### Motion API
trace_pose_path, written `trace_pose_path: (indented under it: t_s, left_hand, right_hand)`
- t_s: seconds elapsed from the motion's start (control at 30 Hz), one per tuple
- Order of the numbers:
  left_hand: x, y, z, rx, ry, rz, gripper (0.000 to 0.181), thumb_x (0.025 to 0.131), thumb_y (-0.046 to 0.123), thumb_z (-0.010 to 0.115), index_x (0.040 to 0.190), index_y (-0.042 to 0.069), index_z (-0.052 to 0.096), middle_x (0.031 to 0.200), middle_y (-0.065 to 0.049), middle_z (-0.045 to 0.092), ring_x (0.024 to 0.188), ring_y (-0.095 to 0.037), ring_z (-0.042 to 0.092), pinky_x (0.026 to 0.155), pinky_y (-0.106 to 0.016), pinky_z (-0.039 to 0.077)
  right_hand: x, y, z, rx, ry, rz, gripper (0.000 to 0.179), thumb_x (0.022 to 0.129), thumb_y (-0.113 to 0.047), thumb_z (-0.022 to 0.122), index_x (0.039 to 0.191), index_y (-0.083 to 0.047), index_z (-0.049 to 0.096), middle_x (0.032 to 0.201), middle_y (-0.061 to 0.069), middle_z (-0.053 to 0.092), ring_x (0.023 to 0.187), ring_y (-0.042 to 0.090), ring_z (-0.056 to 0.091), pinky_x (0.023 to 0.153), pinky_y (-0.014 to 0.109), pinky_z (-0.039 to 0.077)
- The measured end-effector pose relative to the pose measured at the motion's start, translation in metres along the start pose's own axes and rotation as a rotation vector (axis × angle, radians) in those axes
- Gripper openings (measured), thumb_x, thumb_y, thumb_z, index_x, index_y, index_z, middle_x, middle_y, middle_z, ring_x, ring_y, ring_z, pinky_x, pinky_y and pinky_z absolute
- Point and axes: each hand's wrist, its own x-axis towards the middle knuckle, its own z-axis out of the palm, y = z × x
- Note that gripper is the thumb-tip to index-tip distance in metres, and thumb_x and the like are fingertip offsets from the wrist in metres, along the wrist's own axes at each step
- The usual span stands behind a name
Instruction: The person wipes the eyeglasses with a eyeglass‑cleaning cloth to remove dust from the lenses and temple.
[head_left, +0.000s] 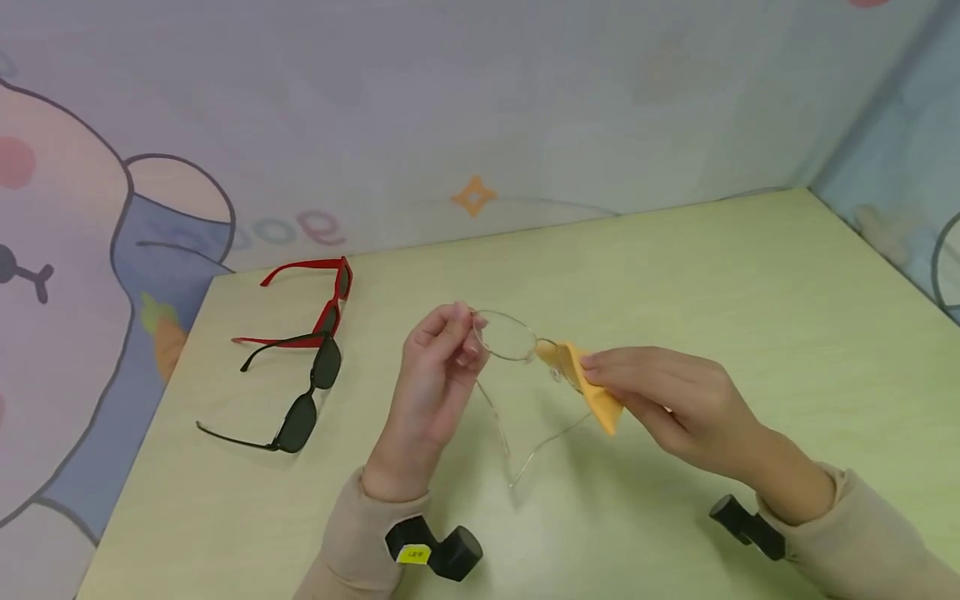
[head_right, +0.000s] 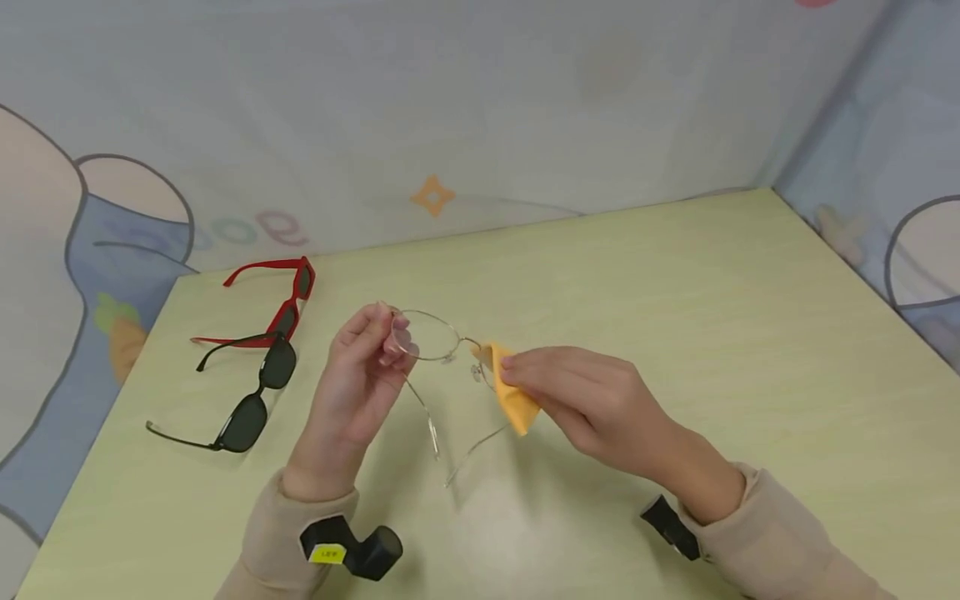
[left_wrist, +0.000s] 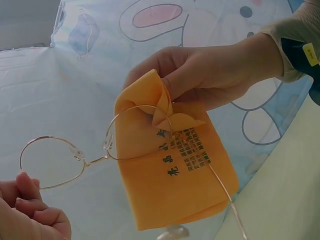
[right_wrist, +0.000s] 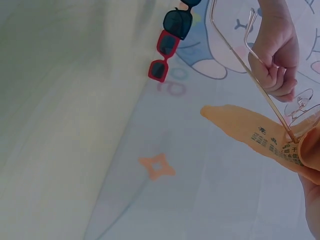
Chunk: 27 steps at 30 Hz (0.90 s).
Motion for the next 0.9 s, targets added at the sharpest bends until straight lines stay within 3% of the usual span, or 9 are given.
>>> trace_pose_path:
  t_s: [0.47,0.73,0.9]
  left_hand:
    - [-0.002,-0.002,0.006,-0.008,-0.01,-0.086,0.042,0.1,0.002,0.037,0.071,0.016,0.064,0.065,0.004,0.057,0.053,-0.005,0.037,0.056,-0.018,0.029]
    - [-0.002,-0.002,0.002,-0.017,-0.027,-0.127,0.037,0.099,0.006,0.042,0.072,0.016,0.065,0.068,0.004,0.059,0.055,-0.006,0.036,0.057,-0.017,0.029]
    - [-0.002,0.003,-0.002,-0.023,-0.058,-0.082,0.013,0.087,0.017,0.063,0.074,0.015,0.065,0.068,0.004,0.06,0.056,-0.005,0.037,0.058,-0.017,0.029]
  right_hand:
    - [0.006,-0.002,0.007,0.026,-0.002,-0.029,0.022,0.096,-0.011,0.053,0.097,0.006,0.067,0.094,0.012,0.068,0.088,0.019,0.066,0.082,0.023,0.049]
    - [0.007,-0.013,0.002,0.056,0.009,-0.118,0.019,0.095,-0.009,0.053,0.094,0.004,0.067,0.094,0.014,0.068,0.093,0.019,0.065,0.084,0.025,0.049]
    - [0.014,-0.018,0.001,0.107,0.044,-0.194,0.017,0.095,-0.004,0.053,0.091,0.006,0.066,0.09,0.017,0.069,0.091,0.021,0.066,0.079,0.025,0.051]
